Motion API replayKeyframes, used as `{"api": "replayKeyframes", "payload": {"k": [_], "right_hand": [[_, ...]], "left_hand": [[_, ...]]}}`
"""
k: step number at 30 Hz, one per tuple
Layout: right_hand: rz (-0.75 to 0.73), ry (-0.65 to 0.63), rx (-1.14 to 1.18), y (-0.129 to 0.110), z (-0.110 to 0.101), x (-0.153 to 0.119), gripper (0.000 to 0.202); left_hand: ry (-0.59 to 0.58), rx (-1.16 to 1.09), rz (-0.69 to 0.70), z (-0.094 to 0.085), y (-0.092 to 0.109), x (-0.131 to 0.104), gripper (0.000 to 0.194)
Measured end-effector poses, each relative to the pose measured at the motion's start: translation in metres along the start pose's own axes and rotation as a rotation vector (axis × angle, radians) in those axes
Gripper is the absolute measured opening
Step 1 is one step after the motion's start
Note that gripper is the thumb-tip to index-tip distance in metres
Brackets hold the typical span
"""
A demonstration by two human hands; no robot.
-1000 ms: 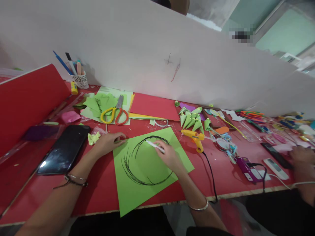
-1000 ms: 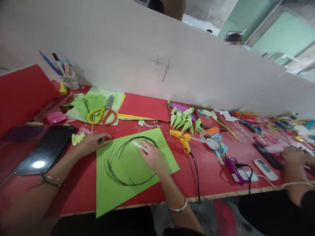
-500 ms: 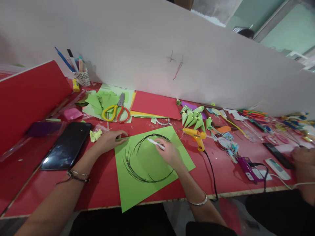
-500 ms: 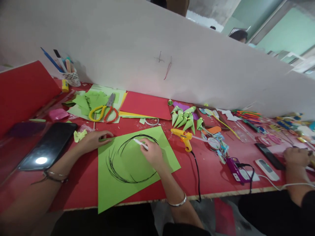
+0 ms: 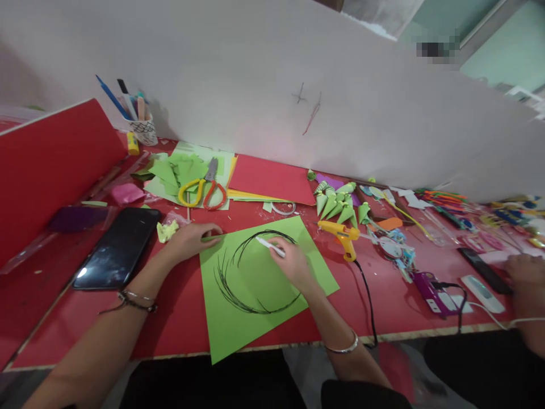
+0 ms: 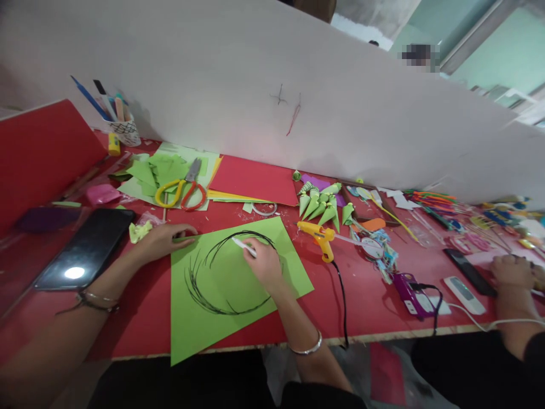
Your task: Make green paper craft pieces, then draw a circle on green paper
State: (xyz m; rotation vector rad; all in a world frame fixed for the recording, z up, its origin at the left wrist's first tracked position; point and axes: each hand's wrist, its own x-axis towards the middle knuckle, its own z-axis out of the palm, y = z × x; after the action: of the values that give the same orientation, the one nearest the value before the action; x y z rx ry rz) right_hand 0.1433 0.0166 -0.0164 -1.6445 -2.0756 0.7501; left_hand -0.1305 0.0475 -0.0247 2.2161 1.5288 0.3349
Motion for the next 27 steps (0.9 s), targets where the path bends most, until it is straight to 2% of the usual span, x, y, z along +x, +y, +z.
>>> {"api": "replayKeyframes", "payload": {"k": [8,17,21,25,27], "right_hand": [[-0.008,0.007,0.016,-0.002,0.0,0.001,0.019],[-0.054,-0.073,0.063,-0.003,0.005,0.0,0.021],[-0.085,-0.162,0.109,-0.006,0.002,-0.002,0.023],[-0.16,-0.355,0.191,-0.008,-0.01,-0.002,0.021],[-0.154,-0.359,0.228,-0.007,-0.015,0.0,0.021]], "left_hand": [[-0.003,0.009,-0.008,-0.001,0.001,0.0,0.033],[0.008,-0.017,-0.006,0.001,-0.002,0.001,0.031],[0.011,-0.014,-0.005,0.0,-0.002,0.0,0.032],[0.007,-0.011,-0.005,0.0,-0.001,0.0,0.033],[0.006,-0.013,-0.009,-0.001,0.0,0.0,0.033]]}}
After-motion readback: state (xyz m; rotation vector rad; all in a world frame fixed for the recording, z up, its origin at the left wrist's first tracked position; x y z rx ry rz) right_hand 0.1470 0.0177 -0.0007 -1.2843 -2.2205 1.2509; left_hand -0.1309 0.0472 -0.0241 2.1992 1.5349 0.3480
